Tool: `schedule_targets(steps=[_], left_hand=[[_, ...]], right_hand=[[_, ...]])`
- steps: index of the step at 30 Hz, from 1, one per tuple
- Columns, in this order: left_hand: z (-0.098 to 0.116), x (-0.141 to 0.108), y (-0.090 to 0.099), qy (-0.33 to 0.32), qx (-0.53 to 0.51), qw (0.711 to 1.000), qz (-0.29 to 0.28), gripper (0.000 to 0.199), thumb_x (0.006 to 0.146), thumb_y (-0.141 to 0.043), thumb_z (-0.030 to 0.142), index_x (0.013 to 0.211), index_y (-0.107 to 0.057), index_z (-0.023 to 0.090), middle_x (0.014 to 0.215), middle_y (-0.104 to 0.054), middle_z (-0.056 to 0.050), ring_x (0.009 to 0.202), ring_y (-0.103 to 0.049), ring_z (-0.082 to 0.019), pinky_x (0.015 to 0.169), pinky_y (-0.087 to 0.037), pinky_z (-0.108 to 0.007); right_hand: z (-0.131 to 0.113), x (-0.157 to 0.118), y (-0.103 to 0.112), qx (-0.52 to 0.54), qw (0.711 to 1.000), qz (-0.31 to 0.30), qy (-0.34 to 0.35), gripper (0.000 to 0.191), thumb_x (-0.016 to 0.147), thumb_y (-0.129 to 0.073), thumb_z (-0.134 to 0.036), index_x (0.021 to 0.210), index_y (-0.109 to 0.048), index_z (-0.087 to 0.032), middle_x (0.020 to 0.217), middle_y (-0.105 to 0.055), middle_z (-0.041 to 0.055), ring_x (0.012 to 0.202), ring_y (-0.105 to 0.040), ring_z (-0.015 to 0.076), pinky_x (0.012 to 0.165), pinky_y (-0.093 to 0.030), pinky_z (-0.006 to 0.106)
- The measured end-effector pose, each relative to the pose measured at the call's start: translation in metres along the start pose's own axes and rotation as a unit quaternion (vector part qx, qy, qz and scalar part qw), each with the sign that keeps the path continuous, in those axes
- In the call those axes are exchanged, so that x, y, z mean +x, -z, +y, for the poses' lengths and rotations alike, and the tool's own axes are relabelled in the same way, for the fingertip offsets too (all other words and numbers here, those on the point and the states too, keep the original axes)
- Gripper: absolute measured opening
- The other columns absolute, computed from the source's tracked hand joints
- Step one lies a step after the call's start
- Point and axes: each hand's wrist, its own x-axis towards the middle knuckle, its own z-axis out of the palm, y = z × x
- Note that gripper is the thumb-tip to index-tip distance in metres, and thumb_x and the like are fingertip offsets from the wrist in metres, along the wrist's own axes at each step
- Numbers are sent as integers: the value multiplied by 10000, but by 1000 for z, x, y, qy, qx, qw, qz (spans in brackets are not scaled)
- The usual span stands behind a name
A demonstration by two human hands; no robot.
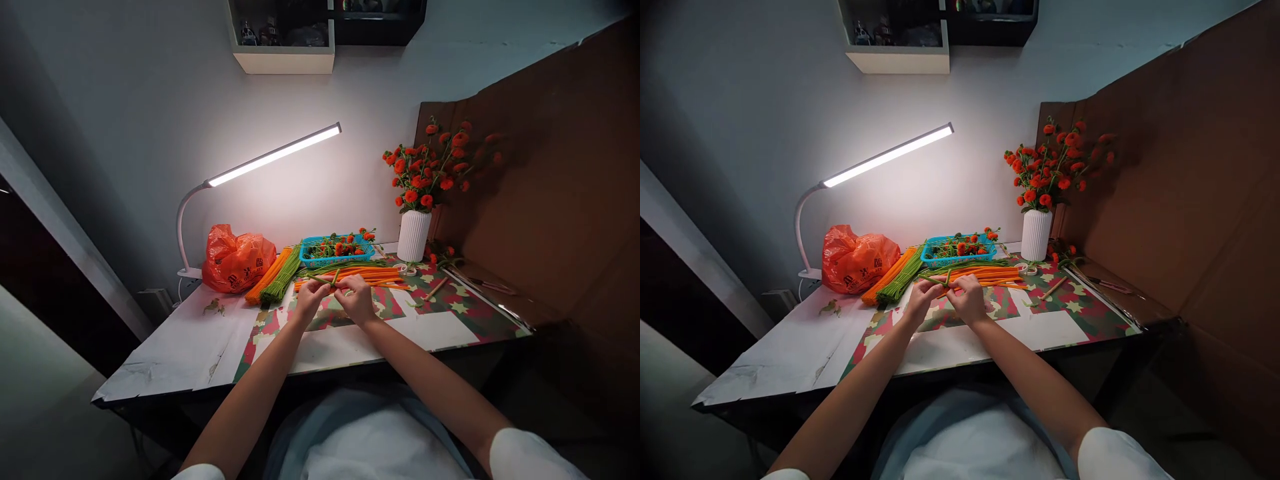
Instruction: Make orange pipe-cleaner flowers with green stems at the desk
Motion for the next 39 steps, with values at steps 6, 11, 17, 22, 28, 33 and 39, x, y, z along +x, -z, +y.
schedule_targets(steps=[6,11,17,22,28,33,39], left_hand=[[0,3,-2,13,9,999,34,415,629,-732,533,753,-722,137,805,-729,-87,810,-678,-237,755,-549,-353],[2,2,-2,10,-14,999,43,451,631,-726,558,799,-694,141,871,-726,-89,866,-681,-243,762,-558,-355],[-1,1,0,19,-21,996,80,418,592,-789,472,814,-639,150,903,-717,-80,816,-692,-222,699,-575,-342],[-2,2,-1,37,-44,996,65,403,556,-814,457,756,-677,135,875,-719,-70,807,-680,-200,736,-571,-328],[-5,4,-2,59,-52,997,20,453,580,-781,524,765,-702,118,762,-717,-79,734,-682,-200,758,-562,-367],[-9,5,-2,-26,21,998,58,389,632,-746,514,758,-699,149,799,-724,-82,778,-686,-222,748,-563,-363],[0,0,-3,-209,193,950,130,185,753,-681,387,735,-708,205,878,-719,-82,881,-664,-221,824,-528,-365]], right_hand=[[1,1,0,-2,1000,-11,28,109,712,-601,-113,717,-660,-204,725,-676,32,745,-560,207,704,-443,339],[1,2,0,8,1000,-8,11,93,787,-591,-168,736,-657,-211,738,-663,32,758,-555,205,699,-431,332],[2,1,1,-4,999,-7,32,133,862,-563,-207,786,-671,-221,780,-652,49,788,-540,212,728,-416,348],[4,0,1,-18,999,0,43,136,878,-562,-230,816,-682,-232,802,-647,50,799,-525,212,745,-410,347],[3,0,2,-1,999,9,40,139,882,-551,-225,810,-669,-212,806,-644,55,803,-524,208,740,-410,339],[7,0,-8,50,998,8,-43,163,851,-582,-309,750,-656,-206,770,-639,52,782,-534,203,722,-421,333],[16,3,-27,294,914,-54,-276,346,709,-647,-530,713,-658,-184,671,-647,36,639,-568,173,590,-439,289]])
